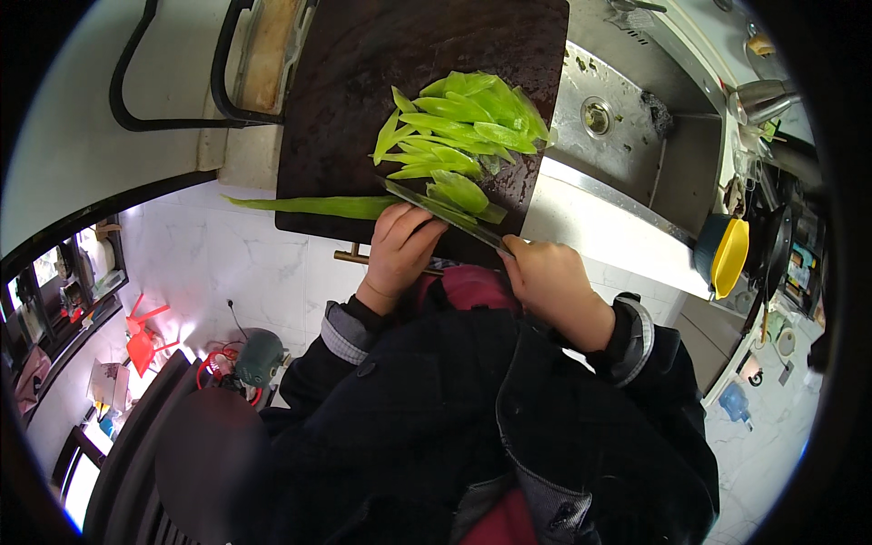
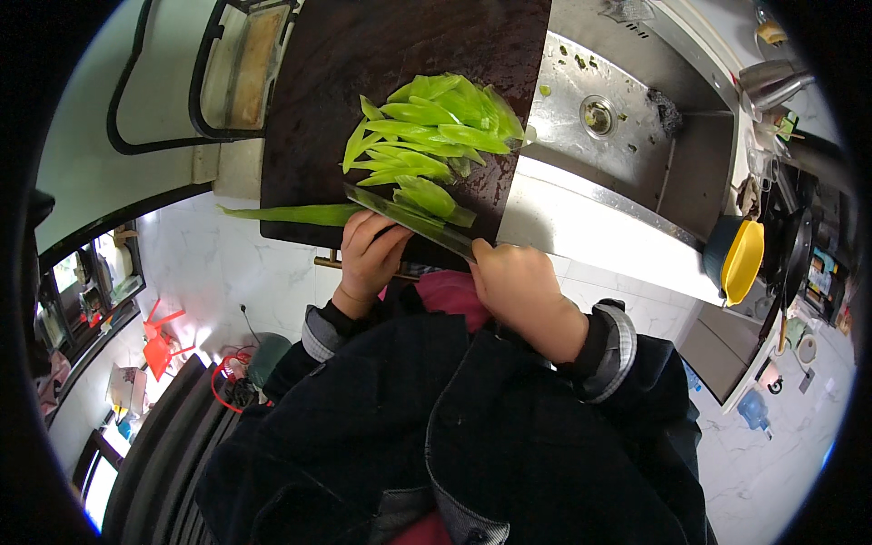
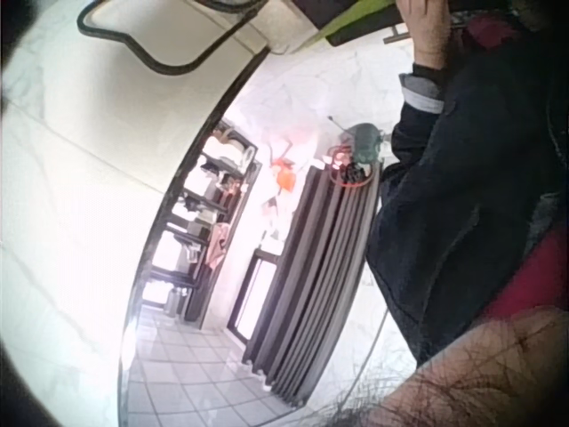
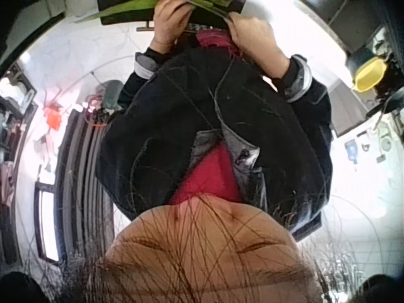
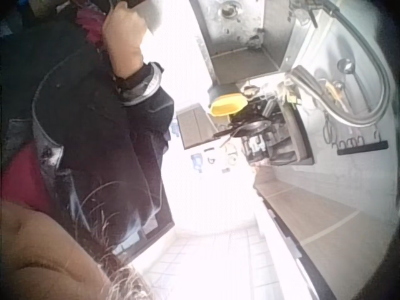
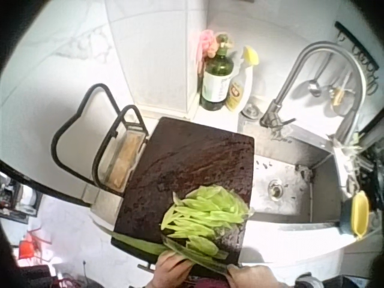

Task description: The person slices a green vegetable into thin strips on a cutting board using a knife, then transfers the slices into a white bowl. The person then rinses a yellow colander and washes dark leafy material under running water in the sink.

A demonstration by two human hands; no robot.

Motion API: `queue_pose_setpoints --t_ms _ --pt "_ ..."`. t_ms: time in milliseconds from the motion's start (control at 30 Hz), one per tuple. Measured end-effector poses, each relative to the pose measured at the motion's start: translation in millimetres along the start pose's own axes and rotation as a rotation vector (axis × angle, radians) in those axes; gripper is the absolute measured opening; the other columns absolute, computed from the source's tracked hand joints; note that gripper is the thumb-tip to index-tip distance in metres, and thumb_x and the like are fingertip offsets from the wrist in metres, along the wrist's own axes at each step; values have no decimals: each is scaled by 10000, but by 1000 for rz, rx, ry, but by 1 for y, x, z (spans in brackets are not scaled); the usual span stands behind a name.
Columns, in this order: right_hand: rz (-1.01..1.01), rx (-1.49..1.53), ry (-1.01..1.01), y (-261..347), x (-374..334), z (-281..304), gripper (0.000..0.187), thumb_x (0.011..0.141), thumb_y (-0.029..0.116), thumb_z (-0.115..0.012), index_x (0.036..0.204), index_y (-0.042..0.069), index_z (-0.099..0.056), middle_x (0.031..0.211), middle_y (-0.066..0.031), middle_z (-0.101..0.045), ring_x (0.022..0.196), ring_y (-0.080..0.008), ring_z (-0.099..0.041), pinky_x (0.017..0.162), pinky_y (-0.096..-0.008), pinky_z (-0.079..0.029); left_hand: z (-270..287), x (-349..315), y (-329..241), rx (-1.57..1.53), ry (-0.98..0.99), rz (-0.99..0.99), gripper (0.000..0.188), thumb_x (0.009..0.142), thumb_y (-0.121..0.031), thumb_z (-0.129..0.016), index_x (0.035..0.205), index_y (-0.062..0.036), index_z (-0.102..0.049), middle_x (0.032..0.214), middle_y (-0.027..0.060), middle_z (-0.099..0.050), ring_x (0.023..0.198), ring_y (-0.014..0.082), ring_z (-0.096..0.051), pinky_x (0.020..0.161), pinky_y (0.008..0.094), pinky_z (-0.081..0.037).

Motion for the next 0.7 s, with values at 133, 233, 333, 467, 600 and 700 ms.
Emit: queue_pose_setpoints --t_ms 133,233,333,467,600,700 --pt "17 20 -13 2 -17 18 179 873 211 -542 915 51 -611 623 -149 -604 566 -327 -603 527 -413 -481 1 -1 0 -1 21 13 277 671 -41 -717 938 -91 -660 1039 44 -586 991 255 -537 854 380 -455" --pt "3 24 34 3 -28 28 170 868 207 -545 906 54 -609 617 -143 -599 560 -319 -601 523 -409 -481 2 -2 0 11 26 9 279 668 -42 -720 937 -88 -659 1030 47 -589 988 261 -537 851 381 -455" --pt "-12 -11 48 3 -22 22 168 869 207 -541 894 54 -605 609 -140 -594 558 -318 -600 523 -414 -480 1 -2 0 10 9 8 274 671 -38 -718 934 -87 -659 1019 48 -592 984 269 -536 849 382 -455" --pt "-2 8 8 0 0 -2 196 884 226 -535 911 48 -610 622 -157 -604 562 -329 -601 524 -418 -481 0 -2 1 -15 27 16 268 668 -28 -708 924 -89 -657 1033 46 -580 992 267 -531 845 381 -455" --pt "33 15 -33 1 1 -3 202 878 230 -548 935 48 -613 629 -154 -609 563 -327 -602 523 -412 -482 4 -4 0 37 42 -5 279 653 -33 -712 918 -98 -654 1048 40 -568 1007 255 -526 844 387 -455" --pt "78 -42 -106 7 -11 13 175 859 228 -567 829 56 -575 573 -121 -578 510 -295 -597 464 -389 -475 6 -6 1 78 16 -7 273 633 -32 -727 894 -93 -671 1011 43 -599 990 266 -547 851 394 -443"
Point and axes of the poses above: each hand's wrist, its own x-axis towards the middle knuckle, its own z-axis out of the back of the hand, y = z × x, the point moved 4 cm from there along x, towards the middle knuckle
